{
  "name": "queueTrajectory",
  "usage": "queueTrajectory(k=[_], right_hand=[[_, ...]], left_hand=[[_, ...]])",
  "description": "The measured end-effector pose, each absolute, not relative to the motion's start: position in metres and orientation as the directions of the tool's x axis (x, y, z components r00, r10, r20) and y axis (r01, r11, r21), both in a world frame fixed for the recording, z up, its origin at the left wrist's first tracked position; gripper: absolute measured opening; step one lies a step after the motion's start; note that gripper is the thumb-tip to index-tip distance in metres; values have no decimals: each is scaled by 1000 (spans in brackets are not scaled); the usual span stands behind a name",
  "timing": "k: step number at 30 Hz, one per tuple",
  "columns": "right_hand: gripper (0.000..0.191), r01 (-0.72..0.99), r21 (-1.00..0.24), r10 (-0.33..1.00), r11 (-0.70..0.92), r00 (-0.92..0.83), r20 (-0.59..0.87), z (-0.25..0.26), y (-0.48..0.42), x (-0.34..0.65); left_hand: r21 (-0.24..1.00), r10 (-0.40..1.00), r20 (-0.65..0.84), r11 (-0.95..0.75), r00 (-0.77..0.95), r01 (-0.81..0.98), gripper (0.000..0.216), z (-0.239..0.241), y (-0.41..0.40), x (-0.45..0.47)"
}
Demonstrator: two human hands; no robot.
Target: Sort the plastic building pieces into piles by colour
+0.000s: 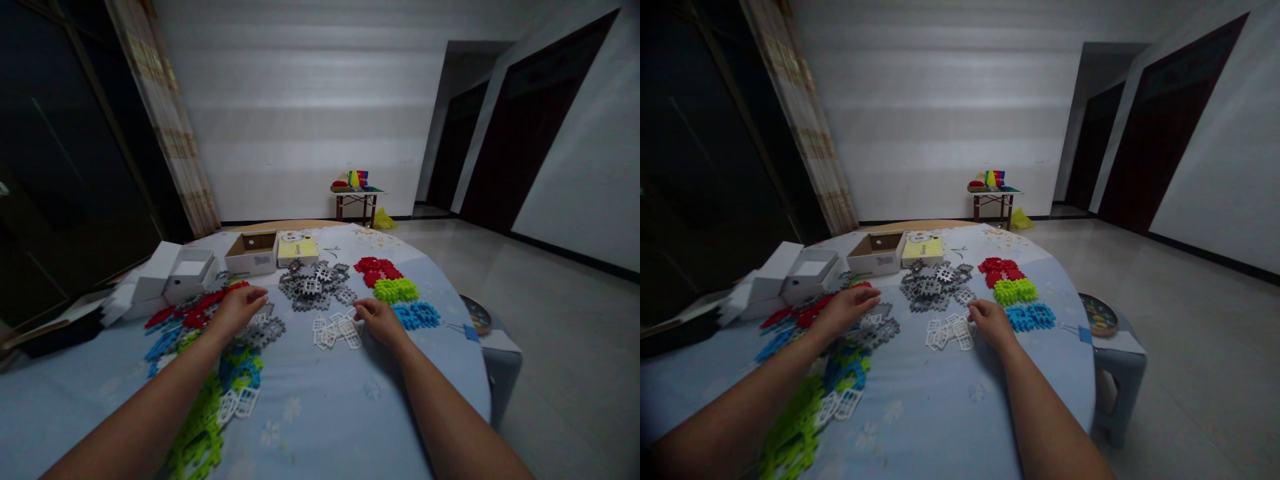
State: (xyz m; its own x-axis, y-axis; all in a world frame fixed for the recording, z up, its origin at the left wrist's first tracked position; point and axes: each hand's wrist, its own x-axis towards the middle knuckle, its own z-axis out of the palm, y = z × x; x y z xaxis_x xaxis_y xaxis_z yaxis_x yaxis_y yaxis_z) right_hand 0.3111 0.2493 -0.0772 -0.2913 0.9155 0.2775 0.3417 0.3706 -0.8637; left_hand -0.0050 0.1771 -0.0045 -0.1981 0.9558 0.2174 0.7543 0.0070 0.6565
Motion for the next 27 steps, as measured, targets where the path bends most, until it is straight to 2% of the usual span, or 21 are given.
queueTrajectory(k=[5,11,13,15,18,20,23,27], right_hand=[[31,360,-857,916,370,-293,273,-77,248,311],[31,367,-860,920,355,-300,252,-79,249,311],[31,369,-860,921,353,-301,248,-80,249,311],[31,366,-859,918,357,-306,252,-79,249,311],[31,365,-856,915,365,-309,259,-76,248,311],[30,364,-855,915,368,-307,263,-74,247,311],[30,357,-858,915,369,-303,267,-73,247,311],[31,355,-861,919,363,-291,267,-73,247,311]], left_hand=[[401,974,209,-6,-85,916,36,-13,162,-34],[107,987,140,-95,79,990,38,-21,161,-33],[58,985,140,-106,97,993,31,-20,161,-34],[64,982,160,-112,100,992,22,-17,160,-38],[88,979,187,-97,79,991,26,-13,152,-44],[208,982,187,-39,0,977,33,-10,146,-47],[470,980,136,64,-144,880,42,-7,138,-43],[664,977,92,85,-194,743,42,-3,141,-21]])
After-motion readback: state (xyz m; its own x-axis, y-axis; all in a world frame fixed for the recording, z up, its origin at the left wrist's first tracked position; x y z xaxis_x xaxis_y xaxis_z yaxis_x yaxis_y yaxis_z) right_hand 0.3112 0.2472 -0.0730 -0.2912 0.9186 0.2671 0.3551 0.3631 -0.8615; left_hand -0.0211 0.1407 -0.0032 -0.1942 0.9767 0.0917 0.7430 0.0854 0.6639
